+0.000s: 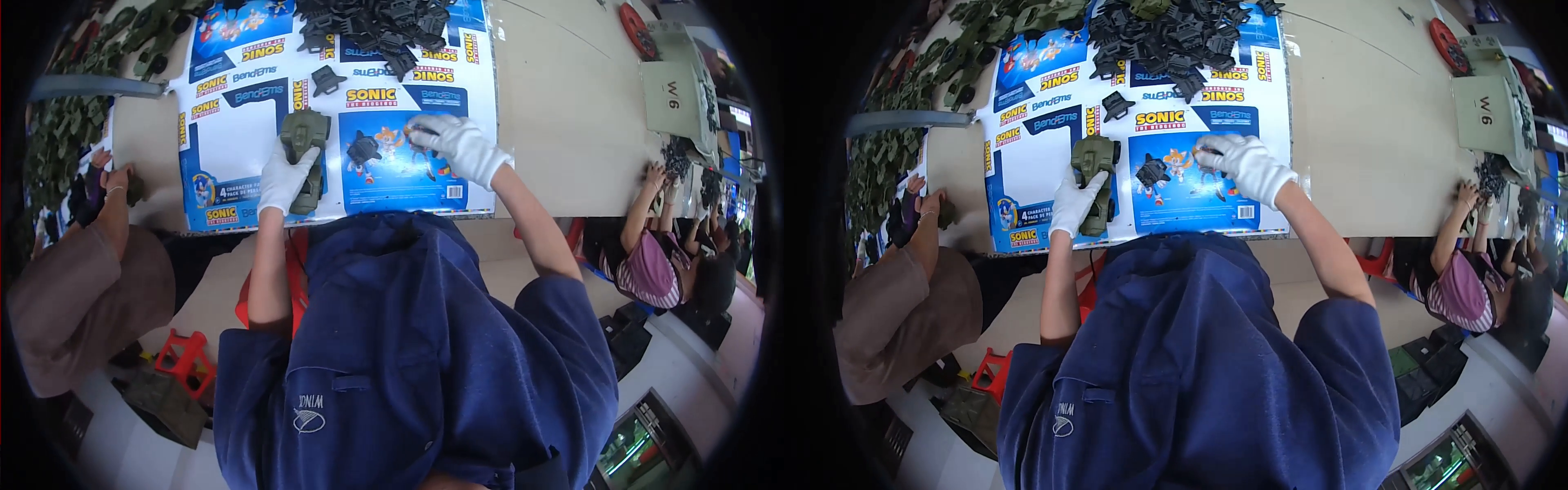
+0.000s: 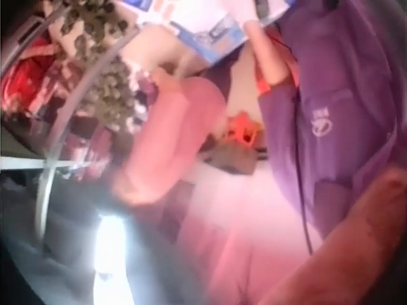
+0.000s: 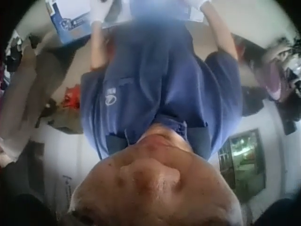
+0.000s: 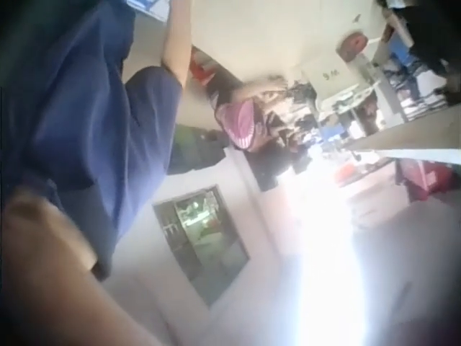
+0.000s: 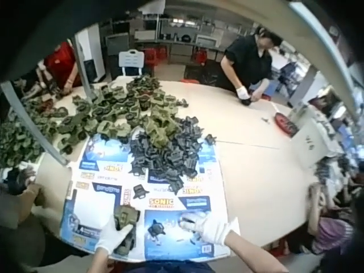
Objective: Assembling plastic toy military vehicles by hand at a production line table.
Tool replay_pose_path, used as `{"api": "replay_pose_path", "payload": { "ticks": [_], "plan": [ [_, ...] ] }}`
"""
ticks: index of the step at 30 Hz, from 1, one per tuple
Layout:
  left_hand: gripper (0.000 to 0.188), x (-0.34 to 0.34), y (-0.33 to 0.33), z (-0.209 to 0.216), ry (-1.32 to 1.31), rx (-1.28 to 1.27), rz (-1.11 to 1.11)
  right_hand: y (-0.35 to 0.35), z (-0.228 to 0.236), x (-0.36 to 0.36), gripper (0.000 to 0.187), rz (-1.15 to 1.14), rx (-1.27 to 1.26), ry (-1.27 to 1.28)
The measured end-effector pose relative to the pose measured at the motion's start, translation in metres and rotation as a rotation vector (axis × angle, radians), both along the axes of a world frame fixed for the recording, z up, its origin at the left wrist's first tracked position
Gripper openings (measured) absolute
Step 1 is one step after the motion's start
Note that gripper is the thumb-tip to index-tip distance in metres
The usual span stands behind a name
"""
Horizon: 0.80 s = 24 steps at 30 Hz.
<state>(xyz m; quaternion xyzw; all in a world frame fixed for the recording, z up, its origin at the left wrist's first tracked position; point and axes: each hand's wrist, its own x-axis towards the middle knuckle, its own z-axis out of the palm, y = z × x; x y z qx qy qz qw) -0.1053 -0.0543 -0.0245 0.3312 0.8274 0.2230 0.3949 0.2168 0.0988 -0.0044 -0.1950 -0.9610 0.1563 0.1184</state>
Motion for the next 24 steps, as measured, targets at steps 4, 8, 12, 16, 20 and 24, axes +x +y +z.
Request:
{"api": "replay_pose_path", "payload": {
  "ticks": [4,8,12,16,20,24],
  "plan": [
    [0.065,-0.001,0.000,0.003,0.066,-0.017,-0.060,0.002,-0.007,-0.003,0.051,-0.191,-0.278,-0.399],
    [0.104,-0.006,-0.004,0.001,0.143,0.117,-0.048,0.001,0.008,-0.002,0.062,-0.417,-0.320,-0.403],
    [0.113,0.008,0.013,0.036,0.117,0.129,-0.046,0.000,-0.013,0.015,0.070,-0.101,-0.107,-0.238],
    [0.123,0.021,0.029,-0.002,0.324,0.125,-0.047,-0.006,-0.044,0.028,0.071,-0.156,-0.025,-0.217],
    [0.125,0.022,0.040,0.015,0.120,-0.011,0.024,-0.007,-0.071,0.039,0.083,-0.275,-0.136,-0.192],
    [0.111,0.021,0.035,-0.001,0.238,0.138,0.019,-0.012,-0.069,0.034,0.080,-0.381,-0.147,-0.169]
  ]
}}
